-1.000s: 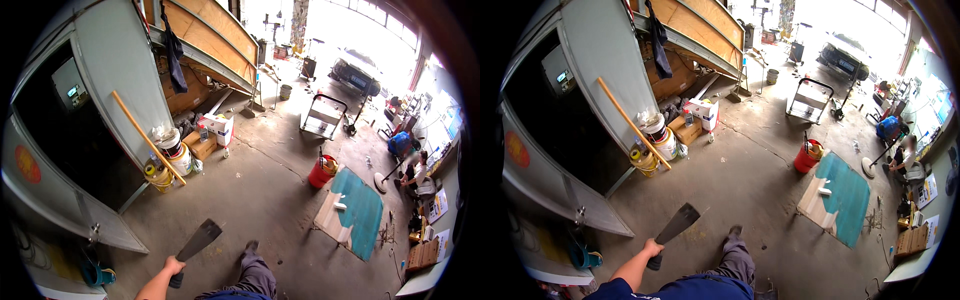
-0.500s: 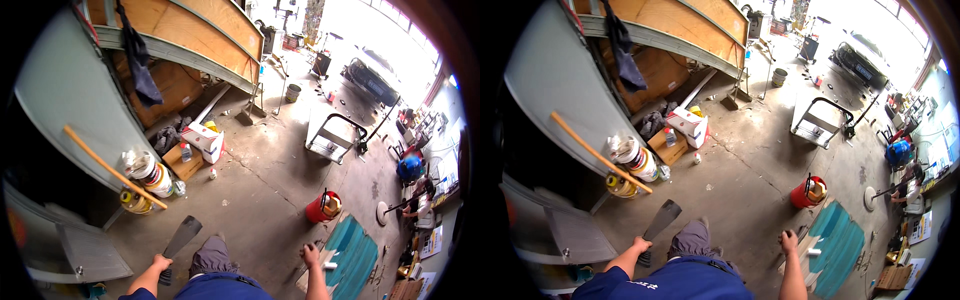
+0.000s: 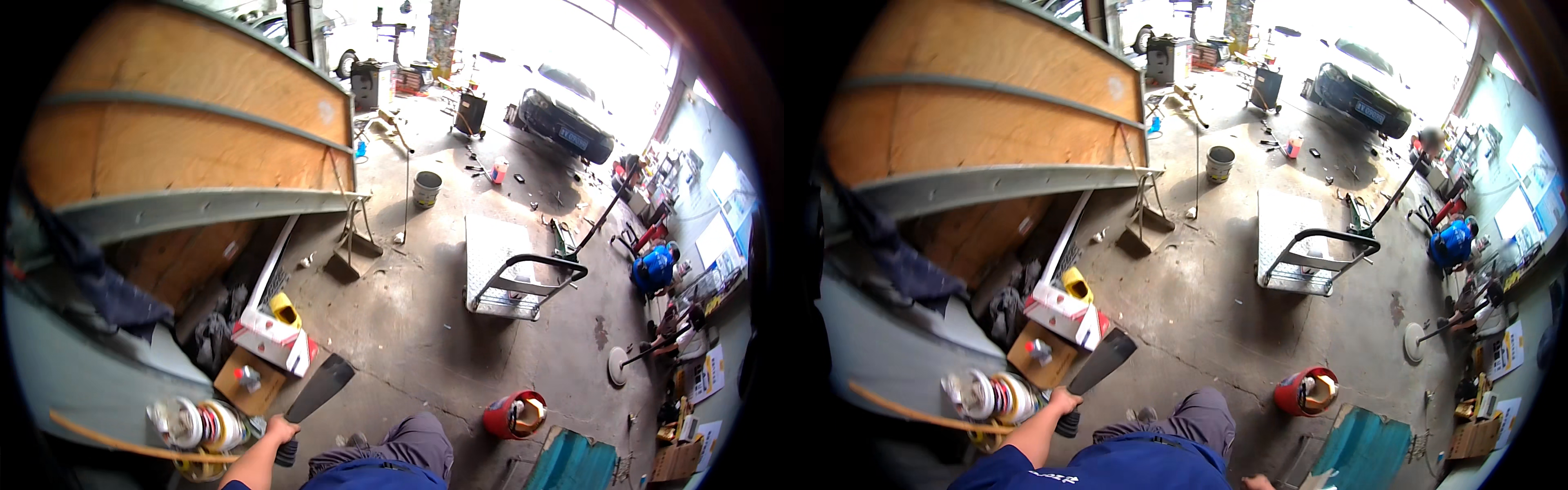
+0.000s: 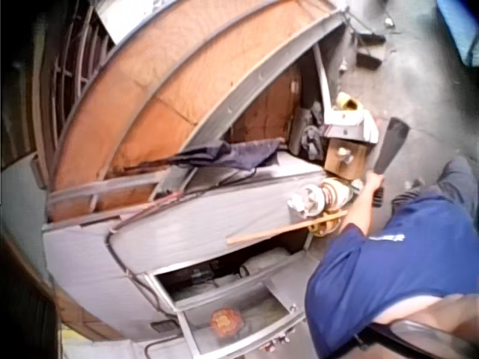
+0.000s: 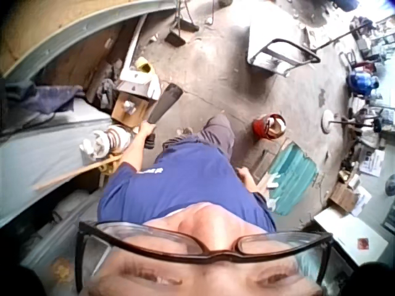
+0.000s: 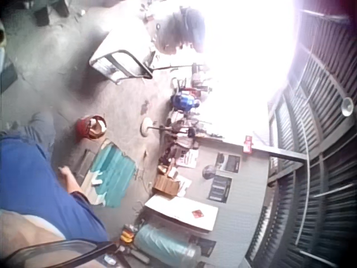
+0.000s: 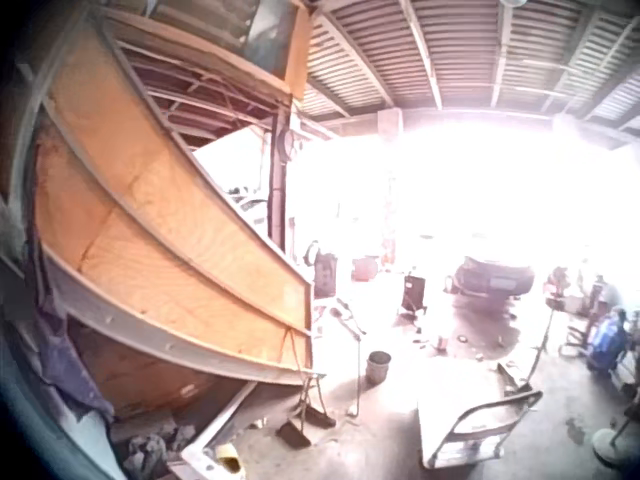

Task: The person works on a car's wheel assembly, using tools to adjust components. They then walk through the garage, clean their hands, and handle a rubber boot and a metal part.

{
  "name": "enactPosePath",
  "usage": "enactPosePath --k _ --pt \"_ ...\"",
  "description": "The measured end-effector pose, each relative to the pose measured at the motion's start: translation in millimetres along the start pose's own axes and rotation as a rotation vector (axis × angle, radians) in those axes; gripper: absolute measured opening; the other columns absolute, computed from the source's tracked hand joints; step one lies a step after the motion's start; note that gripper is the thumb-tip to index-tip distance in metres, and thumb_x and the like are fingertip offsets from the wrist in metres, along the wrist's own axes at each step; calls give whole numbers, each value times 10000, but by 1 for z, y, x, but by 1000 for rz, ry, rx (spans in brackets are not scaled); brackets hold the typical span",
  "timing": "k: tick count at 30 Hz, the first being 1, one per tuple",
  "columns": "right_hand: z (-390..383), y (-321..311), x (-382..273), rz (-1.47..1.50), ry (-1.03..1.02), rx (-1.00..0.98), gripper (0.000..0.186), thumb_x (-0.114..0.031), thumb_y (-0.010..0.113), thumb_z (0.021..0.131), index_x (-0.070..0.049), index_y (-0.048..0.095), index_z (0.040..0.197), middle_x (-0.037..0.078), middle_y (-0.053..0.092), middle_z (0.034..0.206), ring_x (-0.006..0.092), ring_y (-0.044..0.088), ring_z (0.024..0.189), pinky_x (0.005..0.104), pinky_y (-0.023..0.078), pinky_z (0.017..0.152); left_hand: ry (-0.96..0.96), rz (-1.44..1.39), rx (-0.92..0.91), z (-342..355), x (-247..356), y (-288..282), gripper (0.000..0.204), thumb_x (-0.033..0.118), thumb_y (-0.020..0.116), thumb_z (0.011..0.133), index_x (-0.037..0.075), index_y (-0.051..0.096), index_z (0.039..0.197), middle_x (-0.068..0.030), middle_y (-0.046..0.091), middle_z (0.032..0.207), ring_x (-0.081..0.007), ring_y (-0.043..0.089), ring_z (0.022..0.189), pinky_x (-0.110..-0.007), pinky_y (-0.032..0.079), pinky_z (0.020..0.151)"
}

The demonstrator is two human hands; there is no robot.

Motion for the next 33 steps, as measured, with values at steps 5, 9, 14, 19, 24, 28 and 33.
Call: enactPosePath --k 5,9,14,19,24,28,33 --pt "42 -18 -150 95 203 -33 384 -375 686 972 -2 769 935 147 749 802 241 730 734 420 582 659 156 116 -66 168 286 -58 439 310 853 717 35 776 1050 -150 801 977 -278 769 891 -397 595 852" --pt "129 -83 -325 61 157 -15 409 -388 663 990 3 777 956 151 765 845 232 737 759 409 586 685 269 105 -47 280 467 -58 389 292 829 720 17 756 986 -166 780 896 -291 757 826 -385 591 802" --pt "224 -216 -655 14 -335 155 466 -442 675 973 -10 714 1142 160 755 838 250 735 751 406 581 721 419 10 -113 332 724 -77 352 234 804 693 0 721 942 -140 744 822 -265 712 742 -381 569 743" --pt "150 -352 -1044 111 -711 208 407 -327 707 1017 -72 692 1335 109 779 1092 171 738 956 338 589 868 589 -36 -181 403 938 -92 331 181 807 697 23 720 975 -111 725 806 -203 673 719 -359 553 727" --pt "153 -418 -1281 151 -1013 26 757 -332 799 969 -76 425 1575 162 725 1299 250 690 1198 383 530 1056 717 -190 -355 492 1142 -101 325 141 814 726 24 703 1008 -54 697 839 -147 636 781 -349 535 733" --pt "168 -455 -1411 720 -1113 12 734 -110 822 928 -14 423 1536 159 620 1435 254 581 1347 389 492 1125 761 -290 -664 553 1299 -69 332 188 826 769 26 704 1032 -53 708 863 -133 646 792 -333 543 726" --pt "201 -559 -1527 1030 -1145 302 304 -119 771 980 -9 656 1239 97 745 1126 208 720 1068 363 567 987 884 -25 -764 610 1461 -40 399 315 801 846 17 681 1083 -68 728 900 -160 686 822 -348 569 772"
Point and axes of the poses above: each hand's wrist, its own z-axis towards the middle knuckle, its own y-axis out of the palm, x = y × z, the point moved 3 cm from there along z, towards the middle knuckle
